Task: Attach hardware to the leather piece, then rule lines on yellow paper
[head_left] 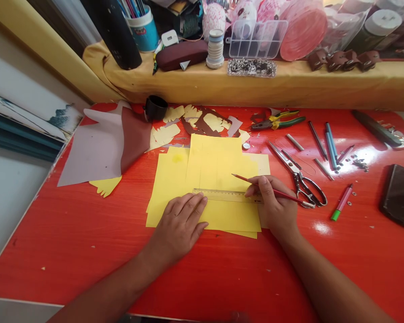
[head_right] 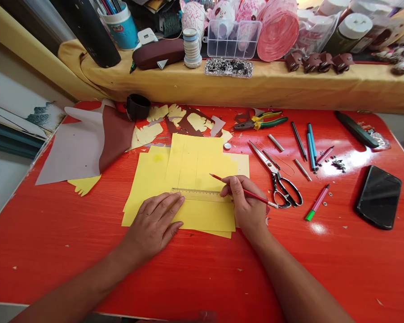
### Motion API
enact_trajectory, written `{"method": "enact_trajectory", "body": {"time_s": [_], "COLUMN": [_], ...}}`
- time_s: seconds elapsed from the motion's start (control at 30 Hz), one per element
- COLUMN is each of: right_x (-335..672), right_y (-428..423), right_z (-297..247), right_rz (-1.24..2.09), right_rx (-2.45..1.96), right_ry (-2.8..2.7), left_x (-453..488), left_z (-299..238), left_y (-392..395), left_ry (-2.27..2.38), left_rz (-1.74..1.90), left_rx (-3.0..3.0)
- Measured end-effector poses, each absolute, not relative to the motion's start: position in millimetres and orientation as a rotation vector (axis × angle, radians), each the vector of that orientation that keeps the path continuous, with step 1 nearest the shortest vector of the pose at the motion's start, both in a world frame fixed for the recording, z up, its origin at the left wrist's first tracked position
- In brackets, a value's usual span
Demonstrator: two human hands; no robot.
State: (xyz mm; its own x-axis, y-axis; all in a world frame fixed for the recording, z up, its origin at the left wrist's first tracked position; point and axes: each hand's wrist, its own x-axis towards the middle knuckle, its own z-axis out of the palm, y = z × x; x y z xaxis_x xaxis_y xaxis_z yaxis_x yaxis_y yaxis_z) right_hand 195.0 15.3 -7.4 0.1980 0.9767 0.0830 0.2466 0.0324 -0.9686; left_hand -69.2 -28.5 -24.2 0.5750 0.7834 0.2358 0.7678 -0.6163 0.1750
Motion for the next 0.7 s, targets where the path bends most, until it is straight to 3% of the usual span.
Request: {"method": "enact_trajectory", "body": {"time_s": [0.7], "right_x": [196.6], "right_y": [14.5], "right_z": [-8.4], "right_rz": [0.901], "right_rx": [-1.437], "right_ry": [-1.247], "left_x": [-69.1], "left_z": [-22.9], "left_y": [-28.4], "left_ry": [1.347], "left_rz": [0.449], "left_rx": [2.728]}}
